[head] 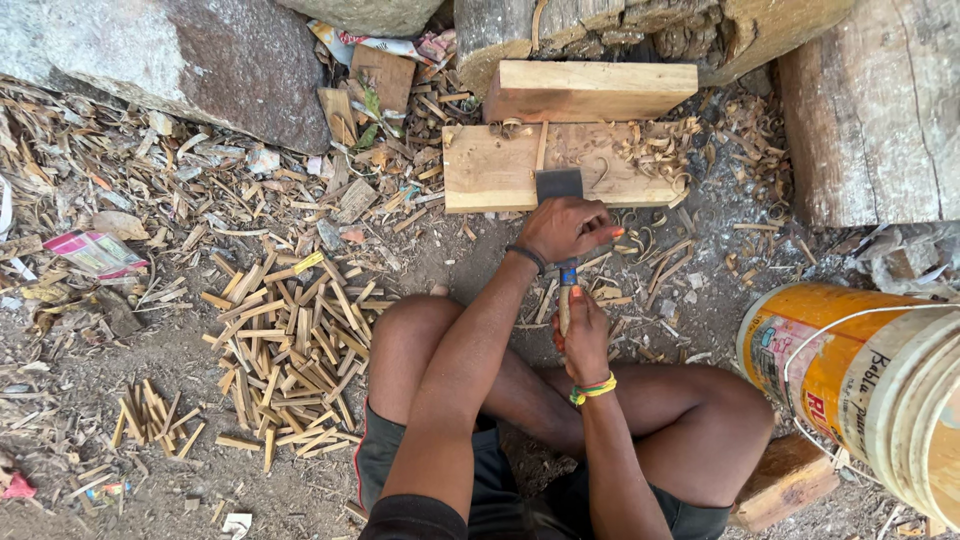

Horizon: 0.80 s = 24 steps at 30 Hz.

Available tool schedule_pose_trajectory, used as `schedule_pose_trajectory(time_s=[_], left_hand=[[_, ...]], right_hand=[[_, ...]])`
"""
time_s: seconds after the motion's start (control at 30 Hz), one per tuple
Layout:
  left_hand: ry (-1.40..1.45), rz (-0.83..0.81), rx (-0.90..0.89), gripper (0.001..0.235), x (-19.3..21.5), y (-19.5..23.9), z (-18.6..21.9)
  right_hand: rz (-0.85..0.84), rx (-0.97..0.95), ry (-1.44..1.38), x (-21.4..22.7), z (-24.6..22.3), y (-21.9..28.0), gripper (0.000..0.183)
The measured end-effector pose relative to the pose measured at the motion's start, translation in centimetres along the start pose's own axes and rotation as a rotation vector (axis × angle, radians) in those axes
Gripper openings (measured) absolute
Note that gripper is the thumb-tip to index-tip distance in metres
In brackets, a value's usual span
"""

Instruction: The person sits on the ground and uses a chisel to carve a rectangular piece of wood, creating wood shavings. They periodically pause to clear the shavings from the wood surface with their hand and then resume carving.

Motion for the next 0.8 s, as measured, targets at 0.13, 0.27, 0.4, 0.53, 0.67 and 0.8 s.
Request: schedule_pose_trajectory(time_s=[0.13,0.27,0.4,0.53,0.67,0.8], left_hand=[[-0.039,-0.016,0.030,0.034,-0.2,-0.2,-0.8],[-0.167,0.013,-0.013,0.032,-0.9,-0.1,-1.4],[-0.200,-0.046,-0.019,0.032,-1.3,-0.3,-2.2],[-0.238,-0.188,0.063,0.033,-2.6,-2.6,-4.9],[-0.180,-0.015,0.000,0.032,-1.8,-5.7,-5.9],[-0.227,-0.073,0.014,0.029,-1.8,-6.0,-6.7]], right_hand=[[0.033,-0.042,0.073,0.0,0.7,-0.4,0.036],[0.039,0.008,0.032,0.3,2.0,-0.6,0.033],[-0.011,0.055,0.006,-1.3,2.5,-2.1,0.036],[-0.014,0.063,0.054,-1.7,2.1,-3.7,0.037],[0.041,0.029,-0.002,-2.5,0.6,-7.6,0.037],[0.021,-0.014,-0.029,-2.5,1.7,-8.3,0.044]])
Point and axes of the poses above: each hand's wrist, its own y-axis away from the middle knuckle, its own x-axis out of the back of the hand, z = x × y, the point moved 8 cm from there along -y, towards the middle knuckle, and after that the axes turned 10 degrees about -y, right-handed, at the moved point
